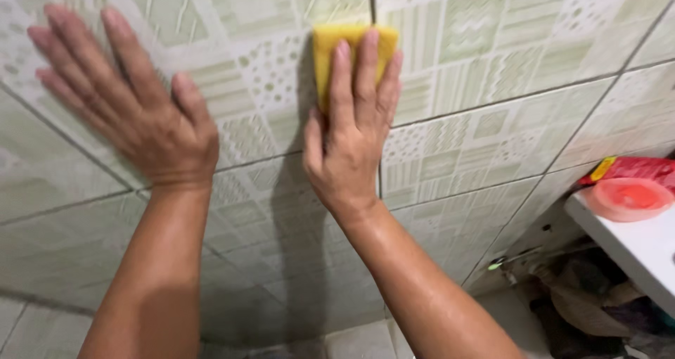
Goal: The person scrubs patterned green and white bathroom wall tiles using a yellow sponge. They repeatedly wipe the same areas around a wall-mounted soap dish and corner shelf, occasionally dipping the sponge into a small white dish containing an orange bar of soap.
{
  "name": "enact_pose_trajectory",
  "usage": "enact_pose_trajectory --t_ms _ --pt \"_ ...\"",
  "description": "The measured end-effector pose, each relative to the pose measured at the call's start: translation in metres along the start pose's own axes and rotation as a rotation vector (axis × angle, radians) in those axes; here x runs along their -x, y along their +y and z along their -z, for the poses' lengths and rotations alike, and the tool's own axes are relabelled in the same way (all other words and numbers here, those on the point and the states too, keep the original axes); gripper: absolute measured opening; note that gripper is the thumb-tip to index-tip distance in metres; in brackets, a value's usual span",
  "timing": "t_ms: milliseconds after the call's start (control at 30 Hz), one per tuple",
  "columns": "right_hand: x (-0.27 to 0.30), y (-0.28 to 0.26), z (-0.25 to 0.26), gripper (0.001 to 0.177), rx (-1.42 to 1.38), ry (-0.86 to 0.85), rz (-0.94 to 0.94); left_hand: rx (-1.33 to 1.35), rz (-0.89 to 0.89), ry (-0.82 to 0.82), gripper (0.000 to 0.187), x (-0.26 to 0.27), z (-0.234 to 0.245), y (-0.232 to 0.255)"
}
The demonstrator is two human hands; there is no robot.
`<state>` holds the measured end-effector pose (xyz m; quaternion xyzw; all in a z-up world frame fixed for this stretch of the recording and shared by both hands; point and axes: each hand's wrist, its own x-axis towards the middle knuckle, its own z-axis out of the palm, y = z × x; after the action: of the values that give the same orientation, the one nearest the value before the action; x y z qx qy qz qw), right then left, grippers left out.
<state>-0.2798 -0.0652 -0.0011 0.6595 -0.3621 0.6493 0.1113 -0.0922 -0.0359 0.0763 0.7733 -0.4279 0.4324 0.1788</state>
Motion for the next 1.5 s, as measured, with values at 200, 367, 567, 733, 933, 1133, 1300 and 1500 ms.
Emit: enact_pose_trajectory --t_ms 200,367,567,733,933,1133,1300,1500 --pt "0.029 -0.009 -0.006 0.073 -0.014 -0.178 0.09 -0.08 0.007 -0.187 0.065 -0.001 0.02 0.003" --pt "0.035 0.025 0.009 0.074 0.028 -0.098 0.038 -0.051 0.022 -0.258 0.07 -0.003 0.025 0.004" --pt "0.018 0.027 -0.013 0.074 -0.019 0.025 0.025 -0.017 0.049 -0.283 0.076 -0.002 0.019 0.004" --pt "0.041 0.001 -0.023 0.072 0.013 -0.133 0.083 -0.029 0.031 -0.202 0.077 -0.001 0.008 0.001" --pt "0.046 0.031 -0.002 0.073 0.038 -0.083 0.063 -0.016 0.026 -0.15 0.077 0.001 0.001 0.0" --pt "0.017 0.035 -0.018 0.071 -0.003 0.099 0.051 -0.061 0.03 -0.189 0.078 0.002 -0.002 -0.001" --pt "0.031 0.002 -0.028 0.068 0.017 -0.057 0.107 -0.085 0.037 -0.153 0.079 0.001 -0.007 -0.001" --pt "0.043 0.029 -0.003 0.073 0.05 -0.107 0.065 -0.05 0.027 -0.164 0.078 0.002 -0.003 -0.002"
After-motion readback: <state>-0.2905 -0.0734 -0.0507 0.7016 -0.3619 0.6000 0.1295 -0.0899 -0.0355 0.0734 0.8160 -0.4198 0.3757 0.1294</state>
